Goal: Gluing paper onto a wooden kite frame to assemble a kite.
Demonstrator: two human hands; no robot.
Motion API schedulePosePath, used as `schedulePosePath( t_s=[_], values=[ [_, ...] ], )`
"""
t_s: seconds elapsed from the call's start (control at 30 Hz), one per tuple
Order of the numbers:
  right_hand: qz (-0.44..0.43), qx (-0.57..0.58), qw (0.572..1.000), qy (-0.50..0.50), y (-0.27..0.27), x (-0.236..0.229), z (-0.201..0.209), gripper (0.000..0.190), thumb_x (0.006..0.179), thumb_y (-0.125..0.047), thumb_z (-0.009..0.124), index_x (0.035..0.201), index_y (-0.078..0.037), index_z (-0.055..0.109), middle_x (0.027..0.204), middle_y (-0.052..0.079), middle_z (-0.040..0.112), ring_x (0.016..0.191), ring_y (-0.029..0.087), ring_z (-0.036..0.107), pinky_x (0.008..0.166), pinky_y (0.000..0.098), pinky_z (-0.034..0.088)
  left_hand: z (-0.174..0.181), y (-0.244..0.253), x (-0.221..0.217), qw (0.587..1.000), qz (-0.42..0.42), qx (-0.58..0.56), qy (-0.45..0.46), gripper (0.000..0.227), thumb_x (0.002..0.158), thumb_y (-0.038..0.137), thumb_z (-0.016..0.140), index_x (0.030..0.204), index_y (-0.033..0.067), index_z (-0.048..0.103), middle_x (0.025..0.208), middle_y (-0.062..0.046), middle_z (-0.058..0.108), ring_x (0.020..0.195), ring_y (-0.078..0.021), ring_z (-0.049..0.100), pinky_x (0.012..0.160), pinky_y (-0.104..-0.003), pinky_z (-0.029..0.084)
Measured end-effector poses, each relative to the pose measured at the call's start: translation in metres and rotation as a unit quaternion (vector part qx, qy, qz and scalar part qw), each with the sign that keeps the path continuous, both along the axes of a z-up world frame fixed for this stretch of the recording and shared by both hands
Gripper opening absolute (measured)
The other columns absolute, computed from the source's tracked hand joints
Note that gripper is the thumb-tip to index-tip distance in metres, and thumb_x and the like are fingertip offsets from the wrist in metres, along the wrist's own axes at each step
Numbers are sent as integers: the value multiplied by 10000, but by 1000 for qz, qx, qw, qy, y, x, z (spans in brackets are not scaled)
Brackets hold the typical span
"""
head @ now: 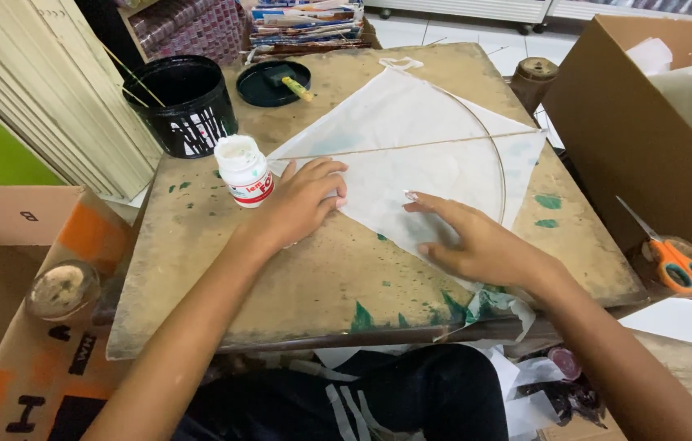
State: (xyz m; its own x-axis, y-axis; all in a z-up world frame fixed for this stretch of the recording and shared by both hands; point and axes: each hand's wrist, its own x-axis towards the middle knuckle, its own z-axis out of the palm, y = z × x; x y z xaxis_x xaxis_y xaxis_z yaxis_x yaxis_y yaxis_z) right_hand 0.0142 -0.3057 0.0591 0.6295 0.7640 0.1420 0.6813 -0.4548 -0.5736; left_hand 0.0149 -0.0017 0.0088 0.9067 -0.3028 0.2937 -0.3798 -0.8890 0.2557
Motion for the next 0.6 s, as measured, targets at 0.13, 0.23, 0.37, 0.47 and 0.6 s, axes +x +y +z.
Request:
schedulePosePath(
  t_s=[0.13, 0.23, 0.37, 0.47, 0.6],
  values=[
    [9, -19, 1000, 3, 4, -7, 6, 682, 821, -57, 694, 1470, -82, 484, 1407, 192, 620, 1356, 433, 524, 1160, 662, 296, 3, 1, -4, 999, 10, -5, 30, 77, 1022, 247, 567, 1075, 230, 619, 1460, -16, 546, 1474, -248, 390, 1175, -689, 237],
    [12, -30, 999, 0, 7, -8, 7, 672, 842, -68, 678, 1481, -80, 471, 1406, 203, 616, 1366, 433, 516, 1166, 652, 288, -2, 8, -2, 1000, 14, 0, 18, 105, 1041, 271, 534, 1067, 204, 611, 1458, -29, 545, 1469, -250, 396, 1175, -678, 258],
    [15, -28, 999, -38, 11, -5, 1, 626, 881, -54, 639, 1484, -83, 472, 1401, 189, 611, 1384, 420, 492, 1162, 643, 292, -9, 16, 0, 1000, 18, 1, 13, 129, 1042, 272, 529, 1120, 210, 611, 1452, -50, 547, 1461, -279, 406, 1188, -667, 256],
    [41, -21, 997, -59, 17, -2, -4, 581, 917, -73, 609, 1480, -80, 465, 1407, 197, 601, 1395, 422, 477, 1160, 660, 269, -5, 15, -7, 1000, 11, 4, 14, 212, 1040, 298, 526, 1210, 217, 623, 1475, -79, 531, 1470, -307, 391, 1199, -661, 232],
    [74, 4, 997, -30, 23, -3, 3, 566, 928, -57, 565, 1483, -119, 479, 1408, 202, 606, 1406, 393, 462, 1168, 682, 227, 4, 11, -17, 1000, 1, 2, 21, 351, 1052, 325, 496, 1360, 197, 604, 1516, -115, 503, 1487, -330, 365, 1219, -637, 198]
  ],
)
